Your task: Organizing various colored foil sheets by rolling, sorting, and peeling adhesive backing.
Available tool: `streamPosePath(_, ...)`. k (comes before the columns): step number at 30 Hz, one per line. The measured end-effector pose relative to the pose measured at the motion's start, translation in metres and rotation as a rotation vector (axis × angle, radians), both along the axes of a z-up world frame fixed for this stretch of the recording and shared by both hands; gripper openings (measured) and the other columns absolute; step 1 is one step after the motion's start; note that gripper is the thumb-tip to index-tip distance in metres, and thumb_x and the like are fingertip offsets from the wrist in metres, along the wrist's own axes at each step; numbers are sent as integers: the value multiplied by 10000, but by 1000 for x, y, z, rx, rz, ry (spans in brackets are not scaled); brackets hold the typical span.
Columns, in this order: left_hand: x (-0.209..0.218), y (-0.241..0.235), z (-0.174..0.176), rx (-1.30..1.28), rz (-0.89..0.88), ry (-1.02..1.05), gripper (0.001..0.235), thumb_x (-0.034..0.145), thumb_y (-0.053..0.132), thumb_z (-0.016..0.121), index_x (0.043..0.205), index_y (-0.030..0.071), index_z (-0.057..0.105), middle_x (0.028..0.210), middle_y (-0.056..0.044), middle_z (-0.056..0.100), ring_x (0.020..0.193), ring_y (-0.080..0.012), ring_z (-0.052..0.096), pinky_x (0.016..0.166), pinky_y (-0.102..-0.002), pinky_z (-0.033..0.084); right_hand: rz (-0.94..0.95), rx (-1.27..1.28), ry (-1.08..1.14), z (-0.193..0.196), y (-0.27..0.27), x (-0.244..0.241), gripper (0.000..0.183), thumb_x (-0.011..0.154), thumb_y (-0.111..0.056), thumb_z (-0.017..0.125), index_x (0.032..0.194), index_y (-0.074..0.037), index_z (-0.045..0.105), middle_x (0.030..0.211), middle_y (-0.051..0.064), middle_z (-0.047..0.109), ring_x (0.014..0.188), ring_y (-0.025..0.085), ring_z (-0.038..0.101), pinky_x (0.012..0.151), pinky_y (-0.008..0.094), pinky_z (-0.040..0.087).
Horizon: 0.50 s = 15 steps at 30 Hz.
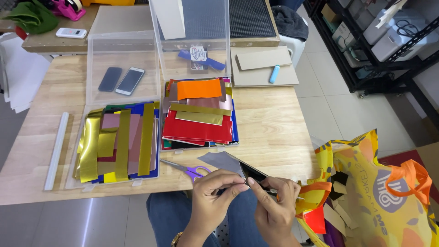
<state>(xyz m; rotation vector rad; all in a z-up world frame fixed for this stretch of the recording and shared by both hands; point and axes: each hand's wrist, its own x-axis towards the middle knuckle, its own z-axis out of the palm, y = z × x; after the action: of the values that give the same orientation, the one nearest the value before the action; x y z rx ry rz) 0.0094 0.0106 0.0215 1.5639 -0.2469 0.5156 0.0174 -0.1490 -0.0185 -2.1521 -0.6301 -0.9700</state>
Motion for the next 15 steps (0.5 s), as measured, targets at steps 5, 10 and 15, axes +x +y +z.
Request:
streamPosePath(5,-2,-1,9,10,12,53,37,866,47,784,891,26,765,850,-74,762,778,-153,731,701,-227,637,-30,-42,-3,-3,-2,2,490,976,72,550,1278,-285,698,1019,22,618,882,191,555,872,406,307)
streamPosePath(10,-5,-1,13,-10,-8,133,60,873,22,757,933,20,765,845,-74,759,764,-131,741,731,-223,671,-73,-98,-1,-4,-3,3,523,981,81,535,1298,-304,690,1030,22,615,884,199,552,880,420,304)
streamPosePath(15,-5,-4,14,-31,45,177,68,843,23,781,909,17,771,863,-89,779,758,-133,768,764,-237,697,-117,-148,-40,-3,-2,4,557,965,88,497,1279,-322,705,1012,1,605,849,207,514,881,429,304)
